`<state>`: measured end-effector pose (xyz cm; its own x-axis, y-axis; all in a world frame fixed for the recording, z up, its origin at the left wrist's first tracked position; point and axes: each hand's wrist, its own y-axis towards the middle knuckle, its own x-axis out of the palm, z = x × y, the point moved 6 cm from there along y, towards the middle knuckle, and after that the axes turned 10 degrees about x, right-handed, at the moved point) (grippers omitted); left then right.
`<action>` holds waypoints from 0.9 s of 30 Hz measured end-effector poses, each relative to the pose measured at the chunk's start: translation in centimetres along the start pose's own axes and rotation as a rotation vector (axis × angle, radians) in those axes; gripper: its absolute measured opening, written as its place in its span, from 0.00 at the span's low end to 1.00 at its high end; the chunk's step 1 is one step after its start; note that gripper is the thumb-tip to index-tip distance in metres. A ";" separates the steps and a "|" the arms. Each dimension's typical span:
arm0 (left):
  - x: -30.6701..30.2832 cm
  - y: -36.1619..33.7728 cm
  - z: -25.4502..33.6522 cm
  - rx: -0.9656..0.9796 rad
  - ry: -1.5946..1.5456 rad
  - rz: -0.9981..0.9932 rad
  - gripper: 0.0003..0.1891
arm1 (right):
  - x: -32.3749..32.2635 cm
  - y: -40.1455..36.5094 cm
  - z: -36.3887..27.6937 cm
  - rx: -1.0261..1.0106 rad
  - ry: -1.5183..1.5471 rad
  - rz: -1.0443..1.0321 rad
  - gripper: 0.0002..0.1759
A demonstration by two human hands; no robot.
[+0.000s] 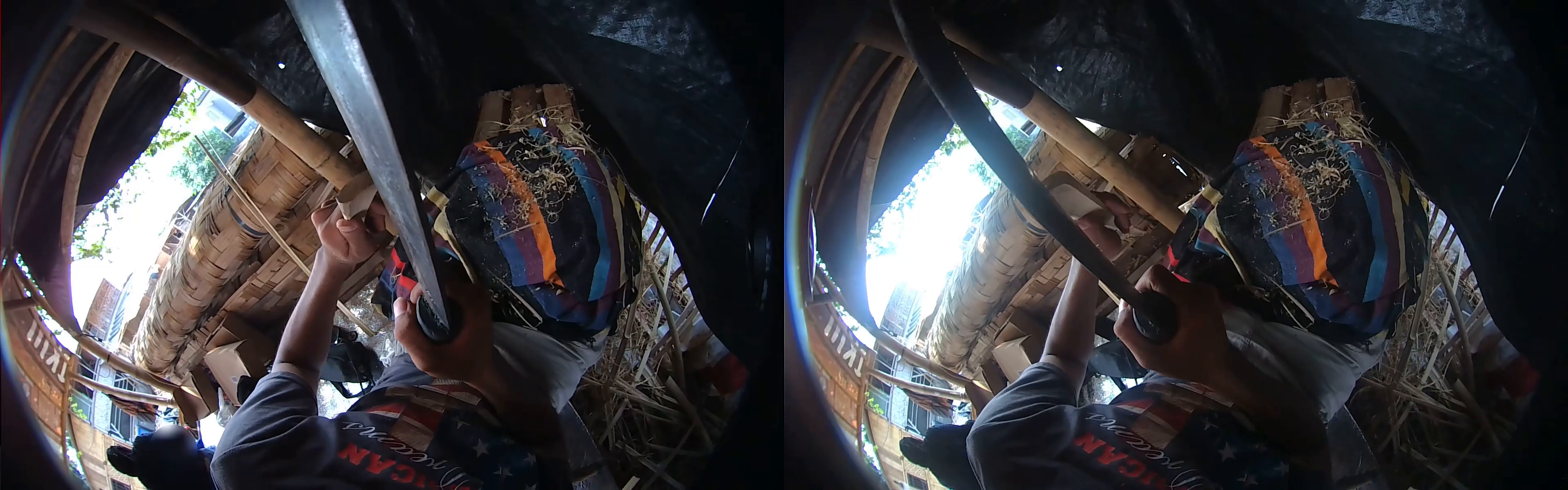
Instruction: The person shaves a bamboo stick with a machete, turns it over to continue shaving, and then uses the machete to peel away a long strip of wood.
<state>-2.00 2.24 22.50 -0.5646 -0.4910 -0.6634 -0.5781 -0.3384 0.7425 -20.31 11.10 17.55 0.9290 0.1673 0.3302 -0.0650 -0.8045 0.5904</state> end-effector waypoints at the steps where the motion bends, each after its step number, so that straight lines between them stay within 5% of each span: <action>1: -0.2 0.2 0.0 -0.044 -0.014 0.040 0.41 | -0.1 0.0 -0.3 -0.042 0.000 0.018 0.12; 27: -0.3 0.4 1.5 0.057 -0.018 0.024 0.30 | 0.0 0.0 -0.5 -0.004 0.044 -0.034 0.12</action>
<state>-2.94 3.41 22.87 -0.5891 -0.4839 -0.6472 -0.5963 -0.2801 0.7523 -20.49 11.38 17.94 0.9137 0.2192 0.3421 -0.0356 -0.7955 0.6049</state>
